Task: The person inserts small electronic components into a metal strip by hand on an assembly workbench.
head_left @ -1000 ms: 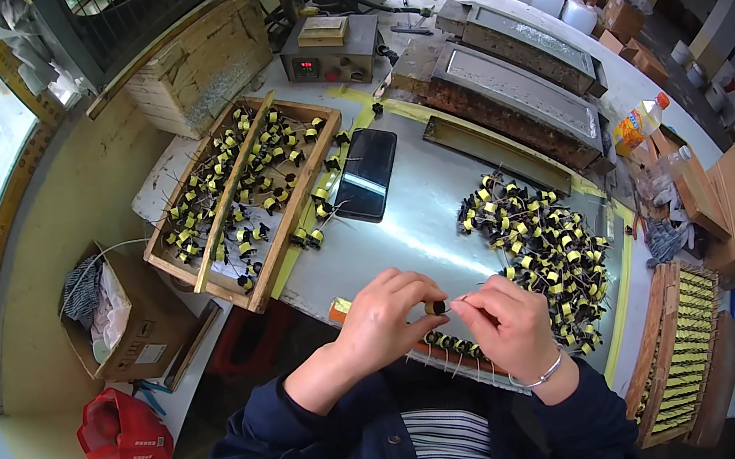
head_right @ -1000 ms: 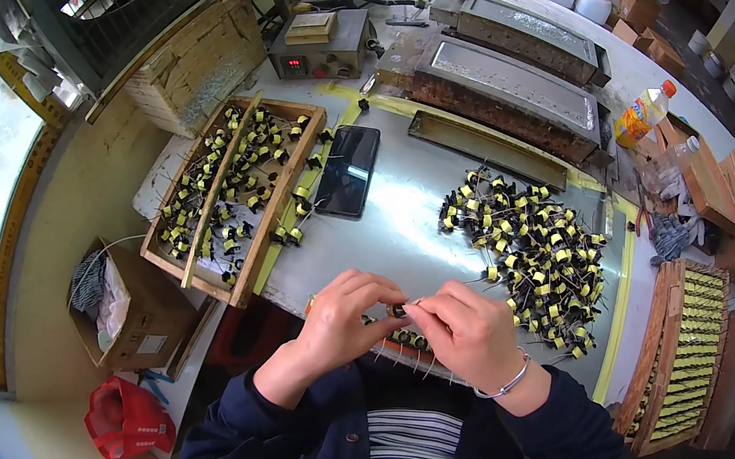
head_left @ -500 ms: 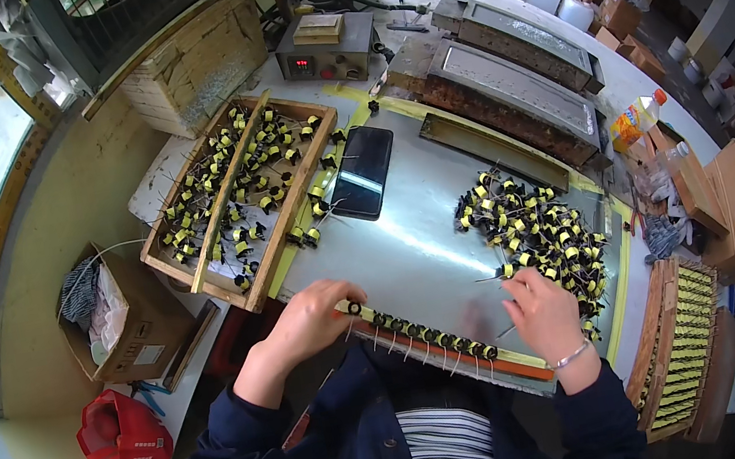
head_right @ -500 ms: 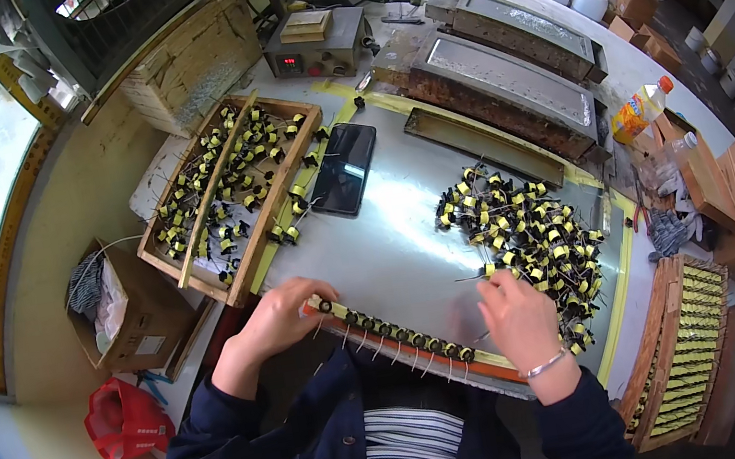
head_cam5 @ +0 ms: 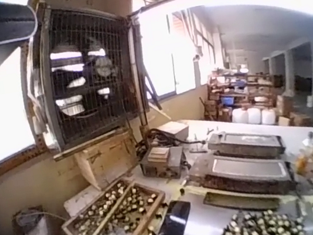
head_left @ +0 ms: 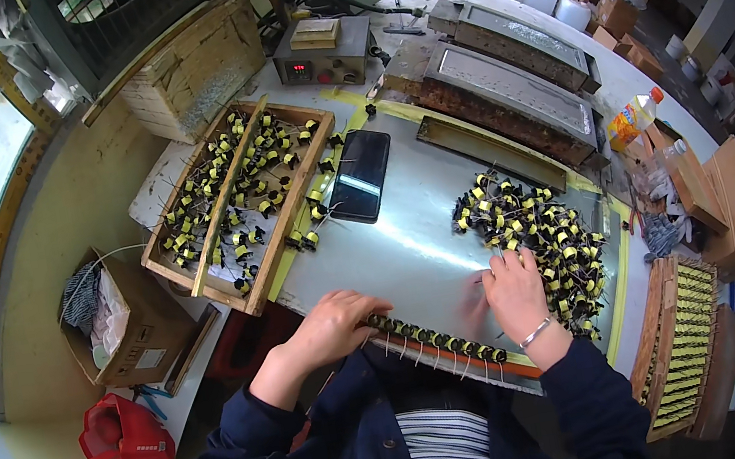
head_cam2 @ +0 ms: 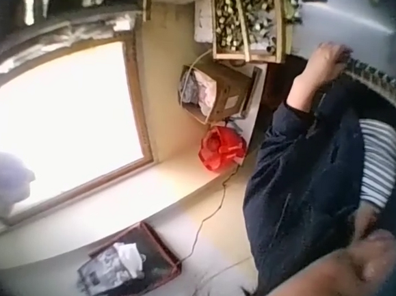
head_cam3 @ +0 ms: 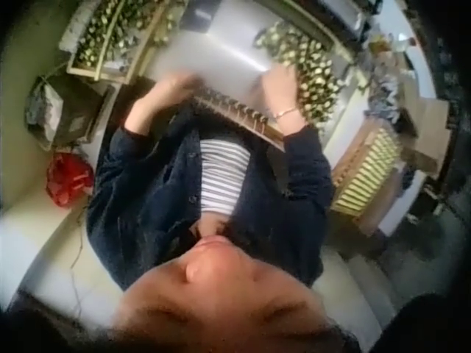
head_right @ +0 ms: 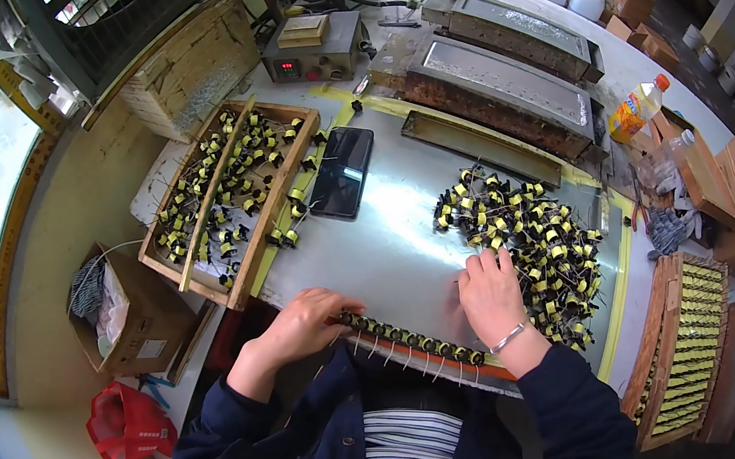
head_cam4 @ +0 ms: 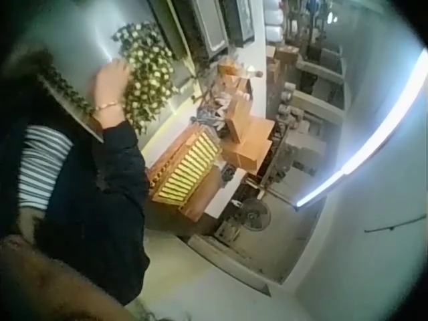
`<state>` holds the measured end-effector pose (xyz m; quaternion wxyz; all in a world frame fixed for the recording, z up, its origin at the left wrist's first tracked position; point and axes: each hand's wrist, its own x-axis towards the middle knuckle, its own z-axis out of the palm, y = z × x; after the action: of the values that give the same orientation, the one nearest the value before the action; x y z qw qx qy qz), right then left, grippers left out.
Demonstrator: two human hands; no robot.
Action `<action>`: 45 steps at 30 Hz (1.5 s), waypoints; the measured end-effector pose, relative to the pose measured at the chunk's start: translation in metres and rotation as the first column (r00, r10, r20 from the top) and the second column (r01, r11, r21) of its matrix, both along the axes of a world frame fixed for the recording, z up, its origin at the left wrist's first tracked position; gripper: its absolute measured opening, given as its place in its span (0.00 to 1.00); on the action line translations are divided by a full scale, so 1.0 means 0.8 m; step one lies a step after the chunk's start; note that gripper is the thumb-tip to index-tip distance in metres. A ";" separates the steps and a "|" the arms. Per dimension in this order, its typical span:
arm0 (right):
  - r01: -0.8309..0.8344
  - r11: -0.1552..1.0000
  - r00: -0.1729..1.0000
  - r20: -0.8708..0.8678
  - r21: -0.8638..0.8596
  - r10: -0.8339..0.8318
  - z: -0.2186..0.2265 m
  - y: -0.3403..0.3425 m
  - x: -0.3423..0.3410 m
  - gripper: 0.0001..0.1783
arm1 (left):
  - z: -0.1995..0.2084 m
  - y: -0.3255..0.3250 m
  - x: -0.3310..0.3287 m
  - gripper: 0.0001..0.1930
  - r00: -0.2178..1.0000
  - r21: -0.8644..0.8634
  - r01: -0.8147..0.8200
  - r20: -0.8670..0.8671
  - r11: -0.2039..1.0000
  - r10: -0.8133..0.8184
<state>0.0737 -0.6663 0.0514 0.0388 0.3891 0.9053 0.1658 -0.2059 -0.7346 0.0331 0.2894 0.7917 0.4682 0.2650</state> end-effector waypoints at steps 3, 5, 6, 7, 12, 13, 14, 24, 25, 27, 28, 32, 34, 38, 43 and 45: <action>-0.020 1.000 0.999 -0.031 -0.023 0.019 -0.015 0.011 0.007 0.06 | -0.001 0.001 0.007 0.19 0.998 -0.024 0.028 0.048 0.999 -0.027; -0.047 0.999 0.996 -0.071 0.007 0.047 -0.020 0.015 0.010 0.06 | -0.003 0.003 0.005 0.19 0.997 -0.050 0.040 0.073 0.998 -0.037; -0.052 0.999 0.991 -0.121 0.006 0.052 -0.018 0.016 0.011 0.04 | -0.005 0.004 0.001 0.19 0.997 -0.066 0.042 0.068 0.997 -0.037; -0.056 0.998 0.984 -0.171 0.005 0.056 -0.014 0.015 0.011 0.03 | -0.006 0.006 -0.002 0.18 0.997 -0.082 0.043 0.063 0.996 -0.038; -0.064 0.961 0.760 -0.638 -0.269 -0.127 0.042 -0.004 -0.017 0.03 | 0.028 0.013 0.001 0.16 0.993 0.093 -0.112 0.036 0.989 0.110; -0.136 0.881 0.659 -0.705 -0.453 -0.261 0.049 -0.010 -0.024 0.04 | 0.037 0.015 0.013 0.15 0.986 0.117 -0.148 0.096 0.982 0.137; -0.189 0.792 0.553 -0.729 -0.581 -0.403 0.057 -0.018 -0.030 0.06 | 0.048 0.015 0.027 0.16 0.983 0.108 -0.129 0.147 0.986 0.112; -0.371 0.744 0.425 -0.814 -0.556 -0.396 0.088 -0.047 -0.049 0.06 | 0.063 0.013 0.072 0.16 0.936 -0.086 -0.105 0.328 0.991 0.128; -0.372 0.743 0.424 -0.814 -0.556 -0.397 0.086 -0.047 -0.050 0.06 | 0.062 0.014 0.072 0.16 0.936 -0.087 -0.105 0.327 0.991 0.128; -0.366 0.852 0.420 -0.883 -0.375 -0.208 0.079 -0.047 -0.049 0.06 | 0.059 0.014 0.073 0.15 0.938 -0.021 -0.118 0.326 0.993 0.118; -0.366 0.852 0.419 -0.884 -0.375 -0.209 0.077 -0.047 -0.049 0.06 | 0.058 0.014 0.075 0.15 0.938 -0.021 -0.117 0.325 0.993 0.118; -0.246 0.885 0.505 -0.831 -0.396 -0.232 0.074 -0.049 -0.048 0.05 | 0.052 0.017 0.080 0.13 0.977 0.233 -0.176 0.160 0.956 0.141; -0.219 0.893 0.527 -0.818 -0.393 -0.231 0.075 -0.049 -0.047 0.05 | 0.049 0.017 0.080 0.12 0.979 0.278 -0.180 0.148 0.944 0.143; -0.184 0.978 0.635 -0.771 -0.095 0.045 0.071 -0.052 -0.049 0.08 | 0.052 0.016 0.073 0.13 0.951 0.029 -0.189 0.256 0.982 0.175; -0.273 0.962 0.765 -0.610 -0.012 0.209 0.077 -0.069 -0.056 0.12 | 0.053 0.020 0.054 0.14 0.931 -0.132 -0.199 0.286 0.971 0.229; -0.271 0.960 0.726 -0.671 -0.075 0.152 0.075 -0.057 -0.046 0.17 | 0.051 0.019 0.037 0.14 0.926 -0.136 -0.253 0.254 0.958 0.281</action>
<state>0.0365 -0.7119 0.1111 -0.2693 0.3117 0.9095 -0.0557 -0.1761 -0.7197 0.0736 0.3514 0.6613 0.5403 0.3838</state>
